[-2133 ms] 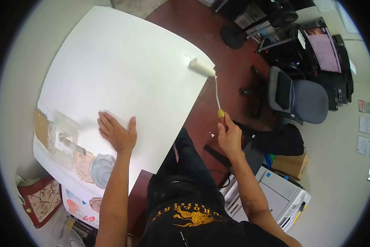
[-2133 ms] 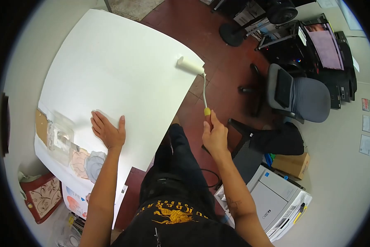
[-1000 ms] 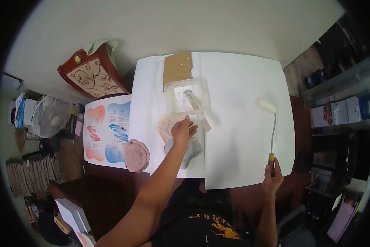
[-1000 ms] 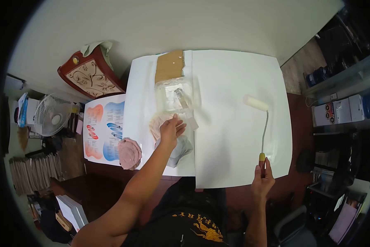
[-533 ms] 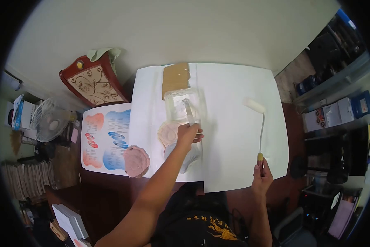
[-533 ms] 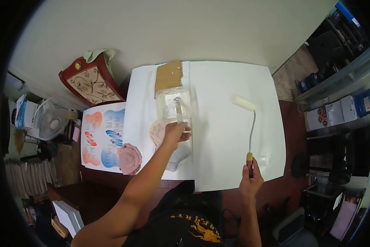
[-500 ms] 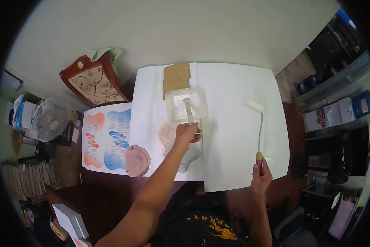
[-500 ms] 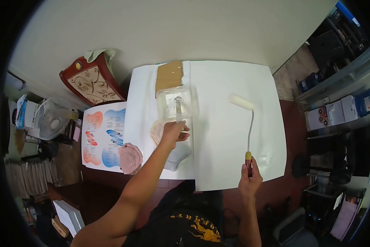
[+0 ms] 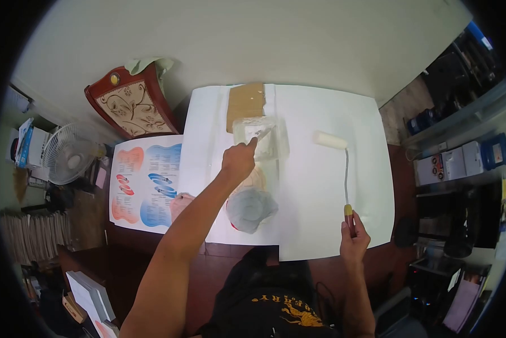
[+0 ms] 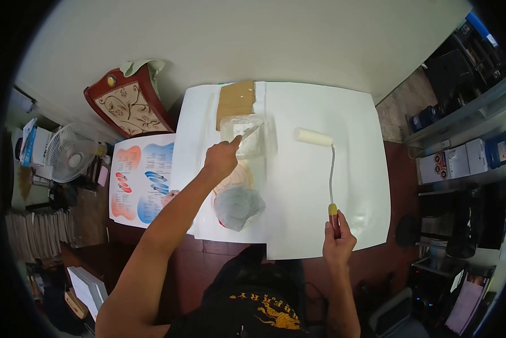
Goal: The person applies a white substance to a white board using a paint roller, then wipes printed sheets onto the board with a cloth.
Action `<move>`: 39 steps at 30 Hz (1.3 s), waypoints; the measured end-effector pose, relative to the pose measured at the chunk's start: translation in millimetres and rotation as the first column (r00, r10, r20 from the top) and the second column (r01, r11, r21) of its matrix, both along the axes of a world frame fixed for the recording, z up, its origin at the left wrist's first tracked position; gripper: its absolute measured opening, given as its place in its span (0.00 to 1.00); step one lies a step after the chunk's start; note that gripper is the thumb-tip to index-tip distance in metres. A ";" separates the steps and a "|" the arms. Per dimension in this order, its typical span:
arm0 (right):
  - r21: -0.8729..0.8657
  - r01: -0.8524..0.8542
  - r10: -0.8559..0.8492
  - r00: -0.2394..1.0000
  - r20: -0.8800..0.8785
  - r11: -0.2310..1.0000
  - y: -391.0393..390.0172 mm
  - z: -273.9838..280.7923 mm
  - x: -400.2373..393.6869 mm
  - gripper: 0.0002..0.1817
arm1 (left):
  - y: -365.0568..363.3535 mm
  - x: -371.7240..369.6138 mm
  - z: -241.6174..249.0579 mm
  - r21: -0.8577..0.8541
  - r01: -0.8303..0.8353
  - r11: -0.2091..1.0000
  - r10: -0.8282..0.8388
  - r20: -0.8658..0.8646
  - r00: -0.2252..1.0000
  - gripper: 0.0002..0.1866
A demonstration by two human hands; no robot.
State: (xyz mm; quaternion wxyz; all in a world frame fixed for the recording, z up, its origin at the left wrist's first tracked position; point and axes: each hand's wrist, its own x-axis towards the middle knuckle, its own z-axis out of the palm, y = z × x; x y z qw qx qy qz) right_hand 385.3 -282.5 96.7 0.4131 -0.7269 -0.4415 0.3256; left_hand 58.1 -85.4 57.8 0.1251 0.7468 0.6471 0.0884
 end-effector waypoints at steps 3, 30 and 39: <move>-0.041 0.007 -0.005 0.999 0.044 0.999 -5.6 3.1 -0.5 0.23 | 11.0 7.0 8.9 -0.073 0.089 0.993 -0.095 -0.086 0.992 0.19; 0.113 -0.050 0.040 0.995 0.089 0.992 7.1 9.4 -2.1 0.23 | -4.8 -42.1 78.5 -0.417 0.026 0.908 -0.013 0.034 0.999 0.15; -0.168 -0.727 0.567 0.348 0.747 0.666 144.3 127.4 -12.8 0.14 | -12.4 -69.5 41.7 -0.332 -0.121 0.935 0.148 0.055 0.988 0.16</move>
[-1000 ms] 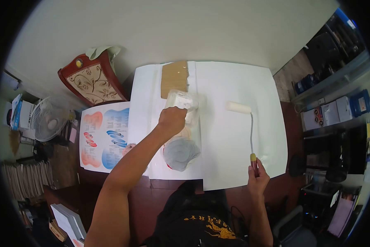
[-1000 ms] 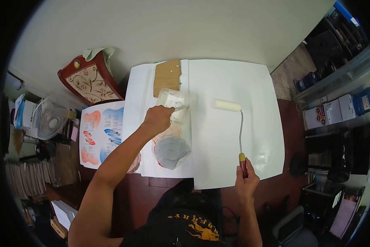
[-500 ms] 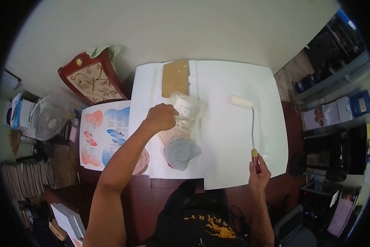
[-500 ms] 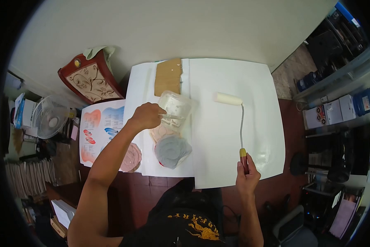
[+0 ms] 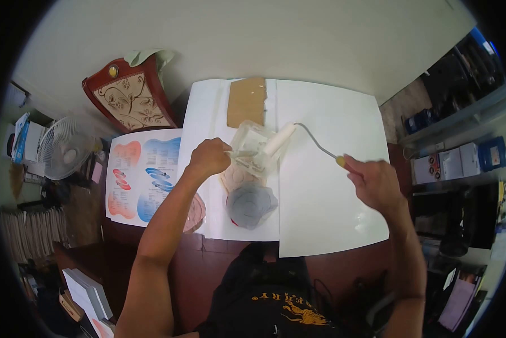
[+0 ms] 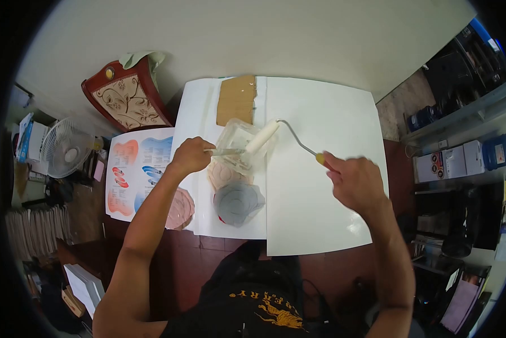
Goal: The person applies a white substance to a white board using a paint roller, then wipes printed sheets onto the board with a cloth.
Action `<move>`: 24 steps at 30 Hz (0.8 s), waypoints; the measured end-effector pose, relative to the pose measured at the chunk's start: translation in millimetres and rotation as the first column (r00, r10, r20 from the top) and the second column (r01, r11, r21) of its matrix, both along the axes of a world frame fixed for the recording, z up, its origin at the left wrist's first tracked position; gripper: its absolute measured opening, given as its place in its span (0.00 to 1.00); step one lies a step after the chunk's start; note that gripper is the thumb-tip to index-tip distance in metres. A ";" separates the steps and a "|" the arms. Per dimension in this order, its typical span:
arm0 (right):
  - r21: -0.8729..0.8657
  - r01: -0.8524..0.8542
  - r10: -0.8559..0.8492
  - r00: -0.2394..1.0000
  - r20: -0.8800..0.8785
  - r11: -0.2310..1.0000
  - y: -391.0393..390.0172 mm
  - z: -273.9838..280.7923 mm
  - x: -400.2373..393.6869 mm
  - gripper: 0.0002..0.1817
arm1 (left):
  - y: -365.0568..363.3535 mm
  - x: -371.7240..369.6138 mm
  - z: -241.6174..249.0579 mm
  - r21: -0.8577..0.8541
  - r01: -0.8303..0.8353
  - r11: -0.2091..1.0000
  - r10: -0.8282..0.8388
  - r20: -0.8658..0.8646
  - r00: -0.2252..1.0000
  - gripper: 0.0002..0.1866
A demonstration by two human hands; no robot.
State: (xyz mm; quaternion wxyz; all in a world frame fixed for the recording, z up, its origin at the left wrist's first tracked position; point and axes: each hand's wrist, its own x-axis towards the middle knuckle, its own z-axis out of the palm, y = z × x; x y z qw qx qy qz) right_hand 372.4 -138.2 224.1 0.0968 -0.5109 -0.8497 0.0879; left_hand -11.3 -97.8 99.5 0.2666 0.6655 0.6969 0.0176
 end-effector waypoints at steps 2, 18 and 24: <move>-0.078 -0.134 0.147 0.970 0.195 0.988 30.6 16.9 -32.8 0.10 | -4.4 1.8 2.6 -0.007 -0.045 0.999 0.045 -0.003 0.999 0.17; -0.433 -0.104 0.412 0.563 0.716 0.895 97.4 -8.5 -234.6 0.11 | -15.9 18.0 2.7 0.066 0.017 0.998 -0.016 -0.022 1.000 0.19; -0.419 -0.054 0.362 0.612 0.703 0.907 125.5 -8.0 -216.3 0.12 | -13.4 16.0 2.3 0.054 0.007 0.999 -0.007 0.010 1.000 0.19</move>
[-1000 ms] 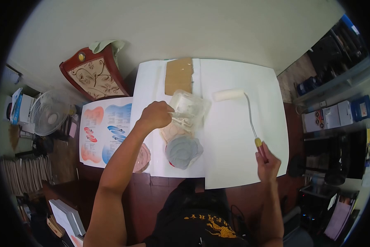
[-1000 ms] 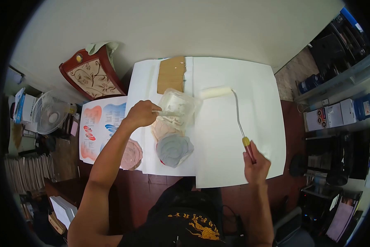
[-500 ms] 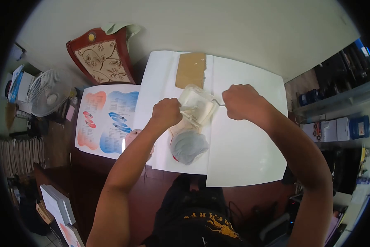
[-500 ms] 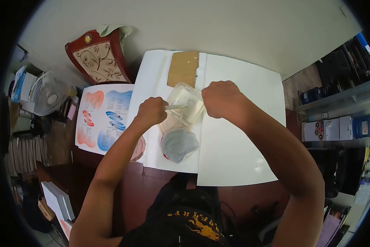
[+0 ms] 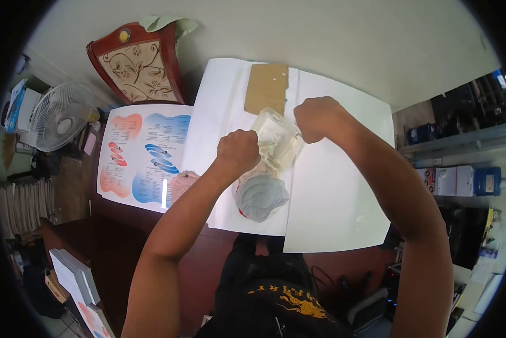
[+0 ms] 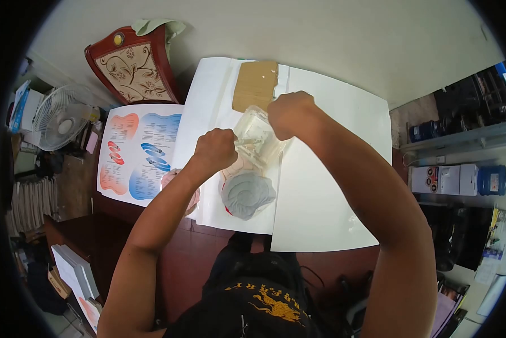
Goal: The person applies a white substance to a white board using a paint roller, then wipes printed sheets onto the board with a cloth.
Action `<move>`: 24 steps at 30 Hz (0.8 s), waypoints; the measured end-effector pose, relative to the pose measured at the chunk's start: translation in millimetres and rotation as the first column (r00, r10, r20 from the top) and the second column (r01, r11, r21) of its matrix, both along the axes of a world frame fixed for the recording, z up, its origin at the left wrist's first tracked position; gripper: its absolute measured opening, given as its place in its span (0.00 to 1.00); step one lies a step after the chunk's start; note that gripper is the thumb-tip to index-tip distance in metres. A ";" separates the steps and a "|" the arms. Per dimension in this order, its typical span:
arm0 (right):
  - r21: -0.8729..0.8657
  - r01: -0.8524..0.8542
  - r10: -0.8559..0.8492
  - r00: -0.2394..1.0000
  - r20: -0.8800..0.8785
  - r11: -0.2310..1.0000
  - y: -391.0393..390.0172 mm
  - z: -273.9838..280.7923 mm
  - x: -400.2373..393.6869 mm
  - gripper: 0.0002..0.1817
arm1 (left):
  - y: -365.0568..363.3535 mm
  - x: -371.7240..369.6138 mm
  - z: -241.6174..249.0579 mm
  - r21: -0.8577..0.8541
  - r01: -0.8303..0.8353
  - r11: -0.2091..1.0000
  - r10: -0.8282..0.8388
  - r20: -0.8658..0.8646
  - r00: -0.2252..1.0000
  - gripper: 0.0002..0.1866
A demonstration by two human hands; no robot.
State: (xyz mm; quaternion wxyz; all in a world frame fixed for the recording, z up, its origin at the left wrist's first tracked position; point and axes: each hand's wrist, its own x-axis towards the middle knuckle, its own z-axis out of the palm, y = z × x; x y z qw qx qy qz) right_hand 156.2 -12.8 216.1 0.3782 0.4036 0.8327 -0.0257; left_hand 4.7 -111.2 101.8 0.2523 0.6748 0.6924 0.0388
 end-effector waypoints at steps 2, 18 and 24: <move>-0.024 0.023 -0.023 1.000 -0.008 0.999 9.4 2.6 6.8 0.11 | 0.3 -2.3 -1.4 0.001 -0.008 1.000 0.008 0.004 1.000 0.17; 0.239 0.386 0.033 0.470 -0.882 0.891 -138.6 -62.5 240.0 0.24 | -2.5 -26.5 -49.9 0.175 -0.024 0.984 0.003 0.119 0.993 0.15; 0.003 0.793 -0.077 0.063 -0.995 0.609 -248.9 -91.6 306.2 0.23 | -24.7 -24.2 -106.4 -0.164 -0.425 0.890 0.434 0.591 0.680 0.17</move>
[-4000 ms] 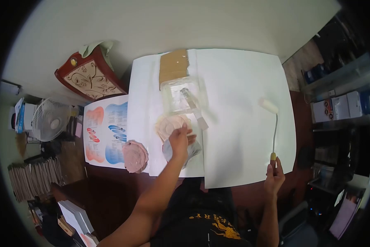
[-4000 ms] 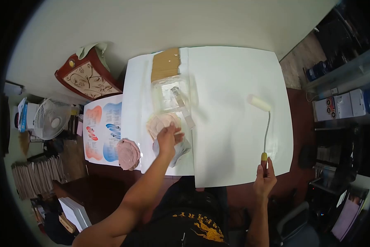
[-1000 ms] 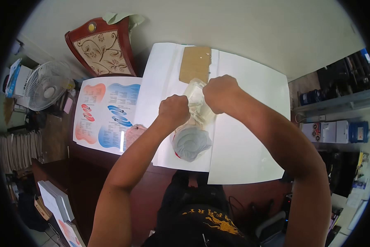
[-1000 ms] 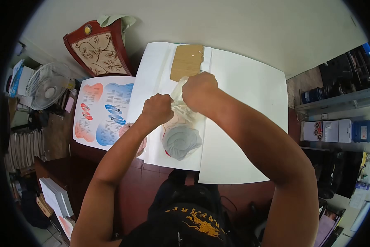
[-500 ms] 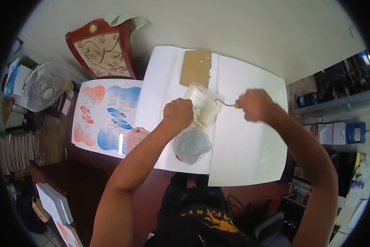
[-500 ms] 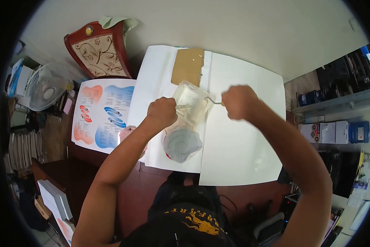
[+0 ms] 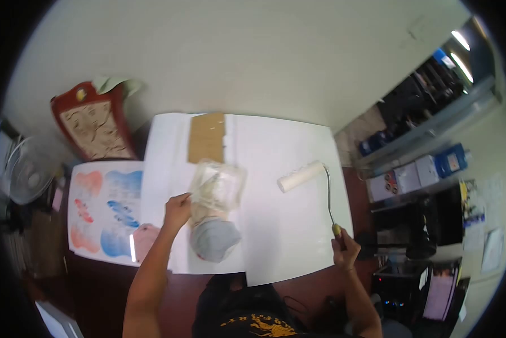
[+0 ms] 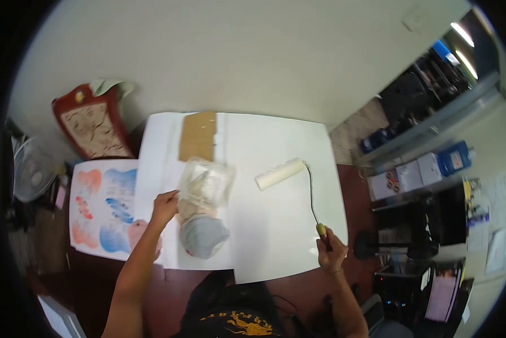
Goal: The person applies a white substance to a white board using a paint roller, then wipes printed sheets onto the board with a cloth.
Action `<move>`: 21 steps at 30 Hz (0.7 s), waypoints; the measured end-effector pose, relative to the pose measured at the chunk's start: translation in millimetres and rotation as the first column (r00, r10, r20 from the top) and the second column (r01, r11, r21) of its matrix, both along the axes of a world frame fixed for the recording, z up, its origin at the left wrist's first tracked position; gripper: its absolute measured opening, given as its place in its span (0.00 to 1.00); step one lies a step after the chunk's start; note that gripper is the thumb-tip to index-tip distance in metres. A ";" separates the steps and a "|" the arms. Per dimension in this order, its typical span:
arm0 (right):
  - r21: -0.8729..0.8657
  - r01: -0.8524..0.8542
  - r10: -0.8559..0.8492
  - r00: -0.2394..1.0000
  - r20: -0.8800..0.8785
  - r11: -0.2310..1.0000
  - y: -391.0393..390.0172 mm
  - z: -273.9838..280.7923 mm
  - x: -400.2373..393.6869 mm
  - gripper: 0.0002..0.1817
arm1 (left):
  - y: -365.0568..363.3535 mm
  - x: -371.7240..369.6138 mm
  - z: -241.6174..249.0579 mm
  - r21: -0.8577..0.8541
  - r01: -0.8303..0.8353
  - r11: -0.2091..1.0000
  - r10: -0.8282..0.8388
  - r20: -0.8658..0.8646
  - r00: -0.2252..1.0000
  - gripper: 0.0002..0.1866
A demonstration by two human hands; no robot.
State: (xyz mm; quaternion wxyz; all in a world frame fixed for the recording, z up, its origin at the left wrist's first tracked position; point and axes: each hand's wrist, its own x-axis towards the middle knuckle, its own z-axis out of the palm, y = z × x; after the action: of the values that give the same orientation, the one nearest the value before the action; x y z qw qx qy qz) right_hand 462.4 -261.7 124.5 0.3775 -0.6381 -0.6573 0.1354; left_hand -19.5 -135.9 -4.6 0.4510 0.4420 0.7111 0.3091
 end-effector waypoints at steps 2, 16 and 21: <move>0.070 0.087 -0.082 0.994 -0.070 0.994 -26.6 -6.3 23.5 0.24 | -7.8 8.1 -17.2 0.213 0.193 0.958 -0.073 -0.469 0.880 0.23; -0.485 0.139 0.148 0.850 0.506 0.863 118.9 -5.6 160.6 0.09 | -59.7 205.4 29.5 0.261 0.663 0.702 -0.327 -0.709 0.625 0.47; -0.534 0.010 0.305 0.812 0.498 0.845 194.5 -16.9 176.5 0.11 | -25.4 273.3 -17.3 0.052 0.688 0.724 -0.440 -0.733 0.519 0.57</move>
State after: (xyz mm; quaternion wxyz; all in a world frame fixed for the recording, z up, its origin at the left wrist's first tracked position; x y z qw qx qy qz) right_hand 638.8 -67.1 107.6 -0.0302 -0.6705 -0.7279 0.1405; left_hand 253.8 -161.2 -22.0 0.1541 0.8015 0.5728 0.0765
